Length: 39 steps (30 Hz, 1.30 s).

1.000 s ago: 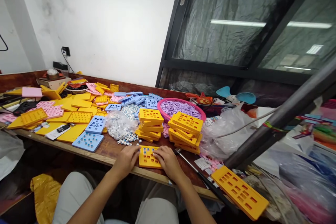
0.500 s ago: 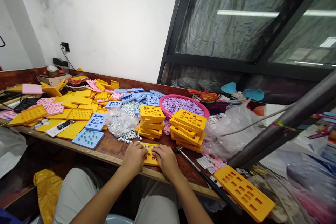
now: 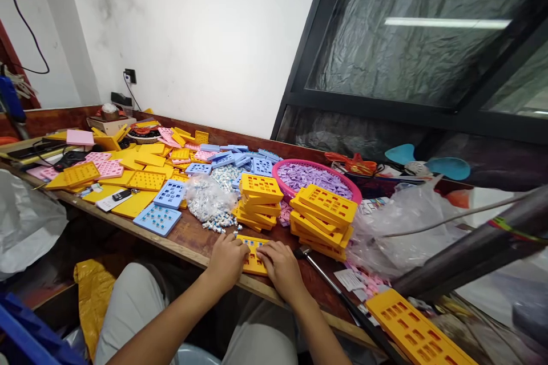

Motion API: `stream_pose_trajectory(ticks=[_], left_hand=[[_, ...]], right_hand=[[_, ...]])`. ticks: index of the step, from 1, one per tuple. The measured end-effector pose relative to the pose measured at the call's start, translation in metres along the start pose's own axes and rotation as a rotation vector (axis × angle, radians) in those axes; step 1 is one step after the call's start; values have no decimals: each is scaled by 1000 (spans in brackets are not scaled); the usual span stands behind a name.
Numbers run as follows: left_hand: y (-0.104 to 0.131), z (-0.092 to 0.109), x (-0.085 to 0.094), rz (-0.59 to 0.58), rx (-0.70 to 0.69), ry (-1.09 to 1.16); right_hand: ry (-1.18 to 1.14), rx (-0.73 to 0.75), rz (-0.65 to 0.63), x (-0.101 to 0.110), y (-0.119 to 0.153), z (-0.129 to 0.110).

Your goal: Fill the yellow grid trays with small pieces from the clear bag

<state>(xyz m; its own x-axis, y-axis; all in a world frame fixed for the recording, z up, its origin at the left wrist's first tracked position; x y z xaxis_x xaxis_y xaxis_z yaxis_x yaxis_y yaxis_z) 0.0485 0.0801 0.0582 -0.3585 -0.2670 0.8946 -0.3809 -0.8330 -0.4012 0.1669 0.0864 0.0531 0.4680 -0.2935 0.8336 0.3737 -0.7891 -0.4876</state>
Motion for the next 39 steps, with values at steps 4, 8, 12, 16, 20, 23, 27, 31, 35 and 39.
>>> stream_pose_trajectory(ticks=[4,8,12,16,20,23,27,31,35,39], left_hand=[[14,14,2,33,-63,-86],[31,31,7,74,-148,-90],[36,34,7,39,-187,-84],[36,30,8,22,-208,-73],[39,32,9,37,-217,-70],[38,28,13,69,-195,-23],[31,-18,35,194,-65,123],[34,-118,56,338,242,149],[34,-175,39,258,336,302],[29,-182,25,205,357,350]], right_hand=[[39,22,-5,3,1,-2],[96,70,-39,3,10,-12],[198,65,-30,2,21,-22],[212,51,-10,-2,28,-27],[229,67,-30,-5,30,-32],[258,77,-60,-6,31,-37],[268,68,-94,0,30,-40],[236,44,-140,9,8,-42],[97,74,-121,4,-39,-63],[124,66,-228,-40,-81,-76]])
Point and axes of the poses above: each hand's wrist, its own y-axis away from the middle knuckle, its own x-axis out of the back of the hand, z = x × y, the point moved 10 cm from there along -y, towards the middle knuckle, and after that the axes turned 4 degrees about z, right-handed, at the moved point
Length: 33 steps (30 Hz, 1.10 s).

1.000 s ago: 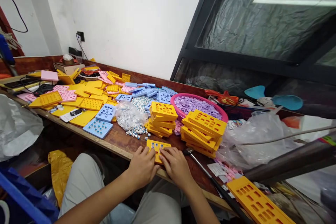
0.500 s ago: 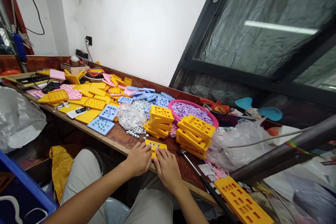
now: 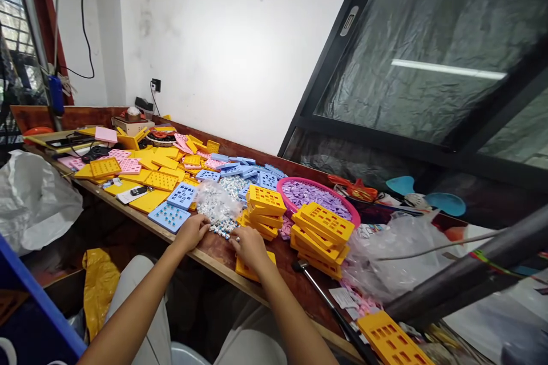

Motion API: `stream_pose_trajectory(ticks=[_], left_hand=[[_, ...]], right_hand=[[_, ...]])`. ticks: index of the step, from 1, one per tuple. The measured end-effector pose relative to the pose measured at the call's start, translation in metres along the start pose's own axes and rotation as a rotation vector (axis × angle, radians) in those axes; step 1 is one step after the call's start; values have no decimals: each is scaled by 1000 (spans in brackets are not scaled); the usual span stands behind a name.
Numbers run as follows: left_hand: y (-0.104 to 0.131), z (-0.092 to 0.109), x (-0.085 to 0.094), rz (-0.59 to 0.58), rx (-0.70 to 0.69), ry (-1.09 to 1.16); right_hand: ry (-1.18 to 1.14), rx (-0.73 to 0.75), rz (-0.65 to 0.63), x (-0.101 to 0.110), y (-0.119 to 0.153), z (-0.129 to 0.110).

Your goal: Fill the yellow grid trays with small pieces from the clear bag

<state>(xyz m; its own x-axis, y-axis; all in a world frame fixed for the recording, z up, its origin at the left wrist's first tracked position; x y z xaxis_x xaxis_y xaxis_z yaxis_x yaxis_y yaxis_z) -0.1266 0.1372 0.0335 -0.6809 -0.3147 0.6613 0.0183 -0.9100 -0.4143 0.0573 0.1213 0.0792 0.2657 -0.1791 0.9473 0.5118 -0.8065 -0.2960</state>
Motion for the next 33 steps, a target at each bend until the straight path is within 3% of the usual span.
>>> stream_pose_trajectory(ticks=[3,7,11,15,17,19,23,25,28,33], left_hand=[[-3,3,-6,-26,18,-34],[-6,4,-10,-49,48,-78],[-4,3,-14,-81,65,-99],[-2,9,-12,-118,51,-97],[0,21,-10,-124,37,-92],[4,46,-11,-134,-16,-40],[26,115,-36,-233,-189,137],[38,138,-55,-295,-229,130],[43,152,-76,-347,-241,37],[25,154,-94,-370,-216,-92]], right_hand=[[43,-34,-26,-20,-20,-3],[22,-25,-8,-23,-19,-8],[-172,17,109,4,4,3],[-432,-78,247,36,43,57],[-508,-189,281,40,64,89],[-554,-274,269,35,83,110],[-565,-311,270,20,103,117],[-537,-294,295,18,105,112],[-468,-232,301,19,101,103],[-477,-222,300,17,97,106]])
Point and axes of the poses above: each hand's wrist, its own y-axis away from the middle knuckle, its own x-axis out of the back of the hand, z = x × y, the point moved 10 cm from there along -y, towards the middle knuckle, and after that the axes turned 4 degrees about z, right-handed, at the moved point
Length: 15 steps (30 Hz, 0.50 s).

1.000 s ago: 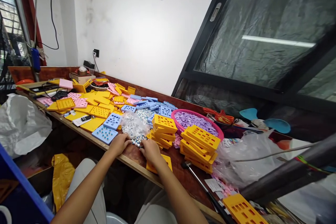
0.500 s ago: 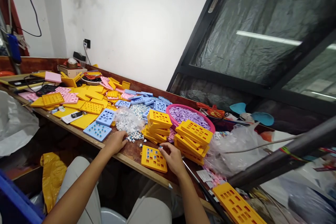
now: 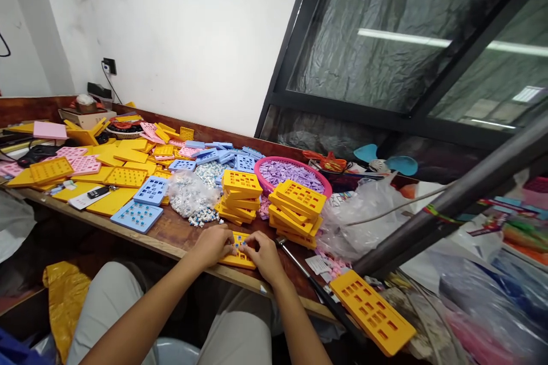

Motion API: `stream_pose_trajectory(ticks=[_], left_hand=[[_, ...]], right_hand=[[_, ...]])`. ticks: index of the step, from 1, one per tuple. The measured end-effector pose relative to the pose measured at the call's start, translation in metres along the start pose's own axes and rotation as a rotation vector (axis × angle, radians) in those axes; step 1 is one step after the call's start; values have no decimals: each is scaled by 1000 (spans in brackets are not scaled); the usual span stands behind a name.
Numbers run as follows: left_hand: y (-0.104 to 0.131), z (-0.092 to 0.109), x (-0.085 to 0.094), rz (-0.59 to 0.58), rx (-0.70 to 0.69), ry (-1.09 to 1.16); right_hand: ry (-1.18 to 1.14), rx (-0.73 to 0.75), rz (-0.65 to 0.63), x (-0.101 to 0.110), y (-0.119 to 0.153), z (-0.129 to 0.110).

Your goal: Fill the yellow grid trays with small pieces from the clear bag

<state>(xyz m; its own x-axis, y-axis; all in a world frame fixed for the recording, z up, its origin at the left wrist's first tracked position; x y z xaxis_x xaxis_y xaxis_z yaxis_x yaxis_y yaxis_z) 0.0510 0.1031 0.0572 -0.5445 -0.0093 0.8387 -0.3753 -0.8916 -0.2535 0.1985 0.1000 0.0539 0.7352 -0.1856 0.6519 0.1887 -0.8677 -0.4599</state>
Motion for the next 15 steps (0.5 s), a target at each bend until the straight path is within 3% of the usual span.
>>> stream_pose_trajectory(ticks=[5,12,15], left_hand=[[-12,2,-7,-68,9,-62],[1,12,-5,-80,-86,-145],[3,10,-5,-47,-62,-210]], right_hand=[[-25,-12,-13,-1,1,4],[-43,51,-42,-2,2,-6],[-38,40,-41,-1,2,-5]])
Point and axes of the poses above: each hand's wrist, its own y-axis away from the middle knuckle, its own x-axis out of the back of the hand, z = x × y, the point moved 10 cm from there along -y, towards the middle knuckle, and after that the axes turned 4 degrees about z, right-handed, at the moved point
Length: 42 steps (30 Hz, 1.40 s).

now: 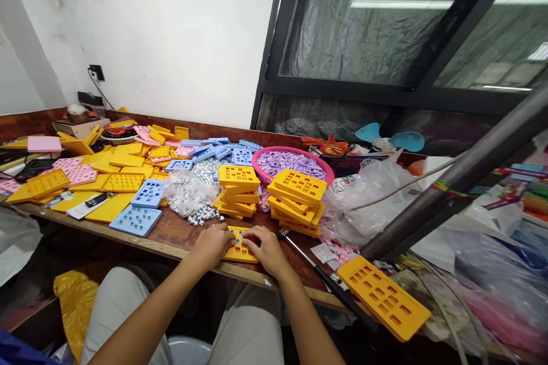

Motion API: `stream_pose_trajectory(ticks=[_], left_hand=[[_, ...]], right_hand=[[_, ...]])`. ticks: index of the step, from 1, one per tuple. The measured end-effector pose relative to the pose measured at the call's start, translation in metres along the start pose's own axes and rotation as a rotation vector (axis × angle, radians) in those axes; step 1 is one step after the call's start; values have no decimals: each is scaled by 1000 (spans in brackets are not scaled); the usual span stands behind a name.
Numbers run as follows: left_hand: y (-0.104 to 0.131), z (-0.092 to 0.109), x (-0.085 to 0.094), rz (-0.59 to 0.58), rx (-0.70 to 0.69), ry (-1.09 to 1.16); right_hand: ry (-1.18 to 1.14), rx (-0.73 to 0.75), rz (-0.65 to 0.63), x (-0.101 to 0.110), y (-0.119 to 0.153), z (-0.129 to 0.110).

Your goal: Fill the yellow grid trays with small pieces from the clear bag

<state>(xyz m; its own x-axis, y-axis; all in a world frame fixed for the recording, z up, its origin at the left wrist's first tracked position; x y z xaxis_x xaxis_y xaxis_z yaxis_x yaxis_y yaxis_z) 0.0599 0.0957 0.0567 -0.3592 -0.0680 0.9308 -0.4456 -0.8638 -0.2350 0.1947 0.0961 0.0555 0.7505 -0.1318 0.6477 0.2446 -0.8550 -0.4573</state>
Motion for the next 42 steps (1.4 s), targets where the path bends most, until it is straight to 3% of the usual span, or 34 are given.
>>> stream_pose_trajectory(ticks=[8,14,27,31,36,42], left_hand=[[3,6,0,12,-41,-82],[8,11,-3,87,-104,-164],[13,10,-7,108,-28,-197],[23,29,-12,122,-136,-306],[39,56,-16,177,-309,-420],[49,68,-26,245,-354,-536]], right_hand=[[67,17,20,-2,-1,-1],[60,41,3,-3,0,-5],[219,98,7,-7,3,-8],[241,136,-3,-7,3,-11],[376,208,-112,-12,5,-21],[593,321,-150,-22,17,-35]])
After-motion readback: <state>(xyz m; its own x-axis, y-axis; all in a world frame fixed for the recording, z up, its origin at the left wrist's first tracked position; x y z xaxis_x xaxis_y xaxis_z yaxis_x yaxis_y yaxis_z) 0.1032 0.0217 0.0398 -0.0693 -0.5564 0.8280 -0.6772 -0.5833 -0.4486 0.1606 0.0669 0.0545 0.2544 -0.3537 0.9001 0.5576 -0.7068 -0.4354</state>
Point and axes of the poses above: each hand's wrist, its own y-axis away from the middle knuckle, its own x-axis out of the back of the hand, z = x × y, the point moved 10 cm from there along -y, towards the middle knuckle, and after that the axes turned 4 degrees about z, right-handed, at the moved point
